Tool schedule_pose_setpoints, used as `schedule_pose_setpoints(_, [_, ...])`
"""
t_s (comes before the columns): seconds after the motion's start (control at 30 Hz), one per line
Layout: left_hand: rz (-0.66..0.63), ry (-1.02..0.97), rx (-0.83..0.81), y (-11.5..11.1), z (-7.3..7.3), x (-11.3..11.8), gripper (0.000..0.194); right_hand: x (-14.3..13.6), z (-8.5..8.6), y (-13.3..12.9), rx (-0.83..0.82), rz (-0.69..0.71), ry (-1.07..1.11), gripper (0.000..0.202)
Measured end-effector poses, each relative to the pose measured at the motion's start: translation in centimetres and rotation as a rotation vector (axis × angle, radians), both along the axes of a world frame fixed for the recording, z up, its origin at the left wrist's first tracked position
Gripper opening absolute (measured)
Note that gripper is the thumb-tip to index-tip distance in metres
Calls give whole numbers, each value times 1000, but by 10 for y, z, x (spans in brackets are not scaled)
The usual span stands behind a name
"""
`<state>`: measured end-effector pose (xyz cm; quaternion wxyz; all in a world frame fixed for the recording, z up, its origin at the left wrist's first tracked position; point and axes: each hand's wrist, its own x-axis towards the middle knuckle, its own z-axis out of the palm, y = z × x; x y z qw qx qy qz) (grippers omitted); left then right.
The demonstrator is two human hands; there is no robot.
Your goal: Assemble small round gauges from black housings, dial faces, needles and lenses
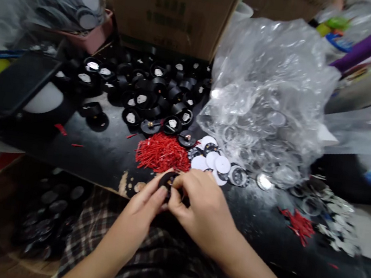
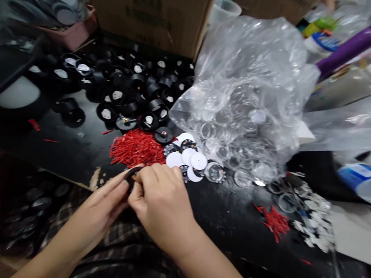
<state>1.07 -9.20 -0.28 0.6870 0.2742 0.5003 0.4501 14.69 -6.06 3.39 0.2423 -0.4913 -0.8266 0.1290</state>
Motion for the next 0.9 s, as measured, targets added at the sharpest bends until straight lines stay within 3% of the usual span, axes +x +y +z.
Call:
schedule_pose_setpoints(0.07, [56, -59, -75, 0, -2, 5, 45, -3, 3, 0, -62, -64, 59, 13])
schedule_pose_setpoints(0.13, [47, 29, -29, 1, -3, 7, 46, -1, 6, 1, -159, -106, 115, 12])
schedule_pose_setpoints(0.27, [-103, 269, 145, 4, -5, 3, 45, 31, 6, 9, -348, -67, 229, 11])
schedule_pose_setpoints(0.33, [-122, 211, 147, 5, -7, 1, 46, 60, 0, 22, -289, -266, 192, 18])
schedule_pose_setpoints(0.4, [-94, 113, 124, 5, -9, 3, 47, 90, -9, 39, -141, -607, -4, 25])
schedule_pose_setpoints(0.47, [-74, 53, 103, 4, -11, 8, 45, 113, -18, 55, -124, -689, -100, 29])
schedule_pose_setpoints(0.6, [-81, -3, 83, 3, -13, 17, 40, 136, -31, 71, -138, -658, -147, 32])
schedule_pose_setpoints(0.73, [-43, -74, 46, 5, -13, 18, 38, 143, -27, 64, -114, -614, -73, 30])
schedule_pose_setpoints(0.83, [8, -151, -27, 9, -11, 18, 39, 128, -19, 46, -134, -568, 58, 36])
schedule_pose_setpoints(0.9, [21, -232, -85, 12, -8, 20, 36, 104, -14, 31, -271, -448, 239, 38])
